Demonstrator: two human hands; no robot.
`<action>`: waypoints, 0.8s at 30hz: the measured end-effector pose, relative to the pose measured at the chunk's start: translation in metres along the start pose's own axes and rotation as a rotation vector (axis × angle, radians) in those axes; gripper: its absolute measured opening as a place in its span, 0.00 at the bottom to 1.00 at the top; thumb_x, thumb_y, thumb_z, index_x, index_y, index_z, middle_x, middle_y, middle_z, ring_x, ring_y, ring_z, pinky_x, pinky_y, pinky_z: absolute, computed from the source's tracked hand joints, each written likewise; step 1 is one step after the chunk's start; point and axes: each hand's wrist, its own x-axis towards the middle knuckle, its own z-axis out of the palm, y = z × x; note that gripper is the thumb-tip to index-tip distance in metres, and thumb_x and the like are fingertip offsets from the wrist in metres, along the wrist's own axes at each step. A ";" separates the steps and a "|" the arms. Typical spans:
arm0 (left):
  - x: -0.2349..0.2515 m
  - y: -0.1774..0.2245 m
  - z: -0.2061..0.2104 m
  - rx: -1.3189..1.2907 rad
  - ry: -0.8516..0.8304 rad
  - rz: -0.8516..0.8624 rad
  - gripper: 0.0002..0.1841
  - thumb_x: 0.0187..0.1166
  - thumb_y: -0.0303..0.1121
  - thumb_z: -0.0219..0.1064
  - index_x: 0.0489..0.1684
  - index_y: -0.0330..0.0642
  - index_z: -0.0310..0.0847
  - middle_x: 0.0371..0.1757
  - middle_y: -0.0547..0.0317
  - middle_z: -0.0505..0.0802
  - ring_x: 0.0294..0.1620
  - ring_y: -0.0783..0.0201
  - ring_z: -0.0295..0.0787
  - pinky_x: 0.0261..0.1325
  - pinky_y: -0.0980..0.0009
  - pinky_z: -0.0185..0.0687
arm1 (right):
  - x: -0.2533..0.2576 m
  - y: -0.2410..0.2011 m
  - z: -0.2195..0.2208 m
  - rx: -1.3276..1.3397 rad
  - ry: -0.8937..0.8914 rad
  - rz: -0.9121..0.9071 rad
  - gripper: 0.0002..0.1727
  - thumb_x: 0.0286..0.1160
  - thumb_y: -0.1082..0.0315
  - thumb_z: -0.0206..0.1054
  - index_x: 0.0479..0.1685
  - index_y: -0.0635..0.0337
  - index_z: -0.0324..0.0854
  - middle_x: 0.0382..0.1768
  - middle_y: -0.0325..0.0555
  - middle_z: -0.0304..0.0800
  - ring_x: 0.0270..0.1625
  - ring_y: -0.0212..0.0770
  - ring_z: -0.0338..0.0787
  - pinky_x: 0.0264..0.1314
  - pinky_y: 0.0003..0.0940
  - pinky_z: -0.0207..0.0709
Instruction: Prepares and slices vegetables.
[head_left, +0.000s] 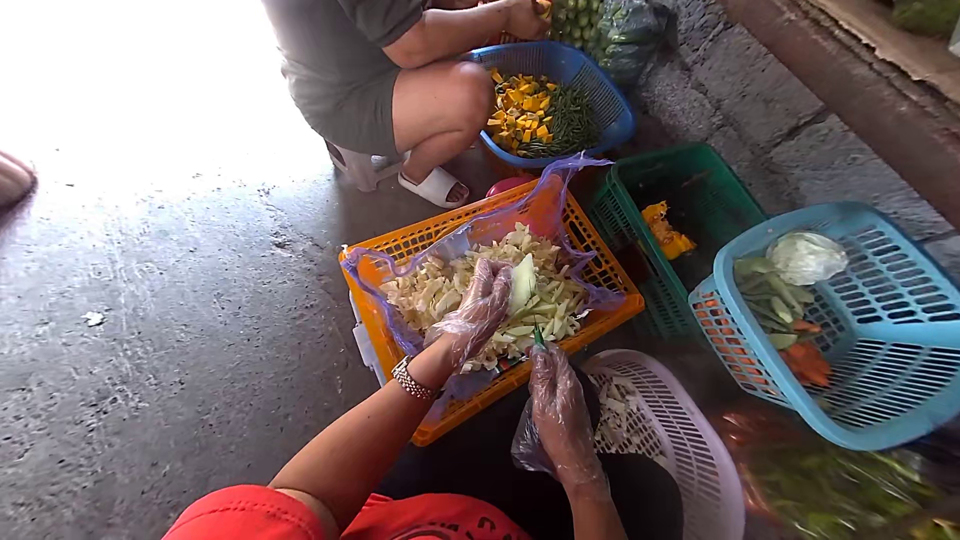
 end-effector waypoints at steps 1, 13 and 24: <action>-0.001 0.000 0.000 -0.007 -0.017 -0.003 0.13 0.93 0.34 0.47 0.65 0.38 0.68 0.39 0.61 0.80 0.31 0.76 0.77 0.36 0.79 0.76 | 0.004 0.001 0.000 0.017 -0.016 0.016 0.21 0.90 0.62 0.49 0.58 0.71 0.81 0.30 0.43 0.81 0.29 0.27 0.77 0.37 0.24 0.74; -0.004 -0.003 0.000 0.098 0.015 0.035 0.14 0.93 0.34 0.48 0.65 0.34 0.69 0.43 0.57 0.81 0.38 0.74 0.78 0.44 0.77 0.77 | 0.015 0.001 -0.004 0.174 -0.122 0.164 0.23 0.92 0.64 0.43 0.61 0.73 0.78 0.30 0.40 0.76 0.28 0.26 0.72 0.34 0.24 0.71; -0.004 0.007 0.008 0.268 0.091 -0.036 0.18 0.94 0.37 0.47 0.72 0.35 0.65 0.51 0.46 0.83 0.45 0.62 0.82 0.51 0.64 0.80 | -0.011 -0.001 -0.004 0.183 -0.059 0.065 0.21 0.91 0.61 0.48 0.55 0.70 0.80 0.25 0.32 0.71 0.24 0.18 0.69 0.30 0.15 0.68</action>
